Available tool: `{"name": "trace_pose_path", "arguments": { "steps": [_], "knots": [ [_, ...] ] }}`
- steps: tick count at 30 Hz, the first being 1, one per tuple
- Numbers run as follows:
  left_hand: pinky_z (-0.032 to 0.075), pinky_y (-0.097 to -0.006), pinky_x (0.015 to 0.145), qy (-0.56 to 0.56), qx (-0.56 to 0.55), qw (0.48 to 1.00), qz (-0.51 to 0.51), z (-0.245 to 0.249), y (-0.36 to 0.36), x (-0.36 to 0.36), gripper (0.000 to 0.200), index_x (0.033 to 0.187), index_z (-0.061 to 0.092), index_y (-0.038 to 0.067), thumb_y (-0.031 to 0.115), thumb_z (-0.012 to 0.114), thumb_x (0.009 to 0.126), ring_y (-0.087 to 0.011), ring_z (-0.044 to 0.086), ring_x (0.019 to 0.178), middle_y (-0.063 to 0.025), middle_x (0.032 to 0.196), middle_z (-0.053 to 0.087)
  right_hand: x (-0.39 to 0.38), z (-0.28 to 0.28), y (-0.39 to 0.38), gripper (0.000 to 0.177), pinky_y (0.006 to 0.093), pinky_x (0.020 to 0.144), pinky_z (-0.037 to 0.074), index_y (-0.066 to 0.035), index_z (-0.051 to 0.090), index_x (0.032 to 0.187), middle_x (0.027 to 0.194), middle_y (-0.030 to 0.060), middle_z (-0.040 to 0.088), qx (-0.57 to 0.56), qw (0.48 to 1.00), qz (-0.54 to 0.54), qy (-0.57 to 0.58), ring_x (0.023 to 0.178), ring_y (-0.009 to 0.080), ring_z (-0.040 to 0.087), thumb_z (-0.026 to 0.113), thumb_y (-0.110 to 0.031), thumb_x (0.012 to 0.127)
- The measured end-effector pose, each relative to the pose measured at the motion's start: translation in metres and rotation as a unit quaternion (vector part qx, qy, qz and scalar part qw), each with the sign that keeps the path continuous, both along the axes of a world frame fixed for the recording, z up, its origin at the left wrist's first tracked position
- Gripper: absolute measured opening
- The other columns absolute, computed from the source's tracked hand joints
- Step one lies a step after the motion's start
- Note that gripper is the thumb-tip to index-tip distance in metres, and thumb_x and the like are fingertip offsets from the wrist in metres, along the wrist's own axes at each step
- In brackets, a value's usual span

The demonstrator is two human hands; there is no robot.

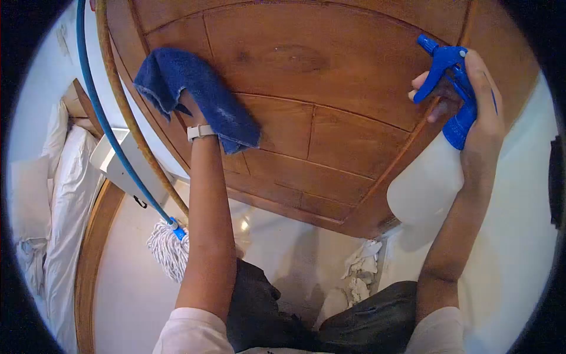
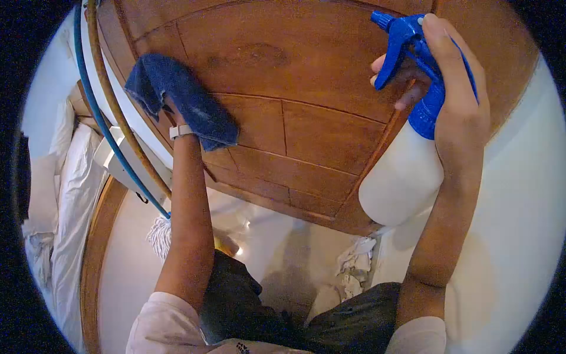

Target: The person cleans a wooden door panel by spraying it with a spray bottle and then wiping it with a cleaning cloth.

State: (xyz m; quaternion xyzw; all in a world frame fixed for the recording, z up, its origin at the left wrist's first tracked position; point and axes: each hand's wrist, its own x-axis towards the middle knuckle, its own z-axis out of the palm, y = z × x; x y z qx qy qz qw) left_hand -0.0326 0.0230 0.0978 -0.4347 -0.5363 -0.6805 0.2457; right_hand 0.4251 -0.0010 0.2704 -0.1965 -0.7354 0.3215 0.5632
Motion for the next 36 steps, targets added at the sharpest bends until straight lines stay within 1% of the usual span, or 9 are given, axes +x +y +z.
{"name": "trace_pose_path", "arguments": {
  "steps": [5, 11, 20, 25, 28, 30, 31, 33, 36],
  "knots": [
    [0.022, -0.0469, 0.125, -0.021, 0.009, 1.000, -0.020, 0.004, -0.003, 0.005, 0.070, 0.153, 0.046, 0.014, 0.045, 0.065, 0.093, -0.0315, 0.039, 0.147, -0.0133, 0.158, 0.045, 0.004, 0.000, 0.005, 0.042, 0.0246, 0.056, 0.049, -0.007, 0.066, 0.113, 0.088, 0.0122, 0.075, 0.002, 1.000, -0.002, -0.015, 0.074, 0.0159, 0.071, 0.049, -0.045, 0.107],
    [0.020, -0.0469, 0.126, 0.003, 0.000, 1.000, -0.009, 0.018, -0.003, 0.030, 0.071, 0.154, 0.044, 0.013, 0.045, 0.063, 0.094, -0.0317, 0.036, 0.149, -0.0140, 0.159, 0.043, 0.002, -0.003, -0.001, 0.041, 0.0240, 0.055, 0.048, -0.007, 0.066, 0.110, 0.086, 0.0097, 0.074, -0.009, 1.000, -0.020, -0.018, 0.073, 0.0142, 0.071, 0.048, -0.045, 0.107],
    [0.017, -0.0470, 0.127, 0.104, -0.035, 0.993, 0.033, 0.037, 0.006, 0.106, 0.072, 0.156, 0.041, 0.012, 0.044, 0.061, 0.095, -0.0319, 0.032, 0.151, -0.0150, 0.162, 0.040, -0.003, -0.006, -0.015, 0.040, 0.0239, 0.055, 0.047, -0.007, 0.064, 0.108, 0.085, 0.0089, 0.073, -0.010, 0.999, -0.027, -0.025, 0.072, 0.0132, 0.070, 0.047, -0.044, 0.108],
    [0.016, -0.0470, 0.127, 0.181, -0.054, 0.982, 0.013, 0.044, 0.005, 0.164, 0.073, 0.157, 0.040, 0.012, 0.044, 0.060, 0.095, -0.0321, 0.030, 0.152, -0.0156, 0.163, 0.038, -0.002, -0.008, -0.015, 0.040, 0.0241, 0.055, 0.048, -0.007, 0.063, 0.110, 0.086, 0.0101, 0.073, -0.011, 0.999, -0.026, -0.015, 0.074, 0.0141, 0.070, 0.046, -0.043, 0.108],
    [0.015, -0.0470, 0.128, 0.236, -0.067, 0.969, -0.042, 0.045, 0.001, 0.207, 0.073, 0.158, 0.039, 0.011, 0.043, 0.059, 0.096, -0.0322, 0.029, 0.153, -0.0159, 0.164, 0.037, -0.003, -0.008, -0.018, 0.041, 0.0243, 0.056, 0.048, -0.006, 0.063, 0.112, 0.087, 0.0109, 0.073, -0.010, 0.999, -0.037, -0.003, 0.075, 0.0147, 0.070, 0.045, -0.043, 0.109],
    [0.014, -0.0470, 0.128, 0.264, -0.070, 0.955, -0.116, 0.039, -0.005, 0.233, 0.073, 0.159, 0.038, 0.011, 0.043, 0.059, 0.096, -0.0322, 0.028, 0.154, -0.0161, 0.164, 0.036, -0.003, -0.008, -0.020, 0.042, 0.0243, 0.056, 0.048, -0.006, 0.063, 0.113, 0.088, 0.0114, 0.073, -0.005, 0.999, -0.040, -0.001, 0.076, 0.0153, 0.071, 0.044, -0.043, 0.109],
    [0.017, -0.0483, 0.127, 0.272, -0.064, 0.943, -0.183, 0.032, -0.011, 0.241, 0.074, 0.157, 0.040, 0.013, 0.045, 0.060, 0.094, -0.0331, 0.032, 0.152, -0.0161, 0.163, 0.038, -0.002, -0.010, -0.021, 0.042, 0.0242, 0.056, 0.048, -0.005, 0.062, 0.114, 0.088, 0.0117, 0.073, -0.001, 0.999, -0.037, -0.001, 0.076, 0.0157, 0.071, 0.043, -0.043, 0.109],
    [0.024, -0.0495, 0.125, 0.300, -0.087, 0.931, -0.189, -0.001, -0.005, 0.250, 0.070, 0.153, 0.047, 0.017, 0.048, 0.063, 0.093, -0.0338, 0.039, 0.148, -0.0148, 0.160, 0.044, -0.002, -0.013, -0.021, 0.043, 0.0241, 0.056, 0.048, -0.004, 0.062, 0.116, 0.090, 0.0122, 0.073, 0.004, 0.999, -0.031, 0.001, 0.077, 0.0165, 0.071, 0.041, -0.042, 0.109],
    [0.028, -0.0503, 0.124, 0.238, -0.191, 0.880, -0.364, -0.051, -0.001, 0.229, 0.072, 0.150, 0.052, 0.019, 0.053, 0.067, 0.089, -0.0350, 0.044, 0.144, -0.0138, 0.156, 0.048, -0.005, -0.025, -0.025, 0.045, 0.0247, 0.057, 0.048, -0.003, 0.059, 0.120, 0.090, 0.0139, 0.072, 0.006, 1.000, -0.031, -0.002, 0.078, 0.0185, 0.070, 0.039, -0.042, 0.109]
  ]
}}
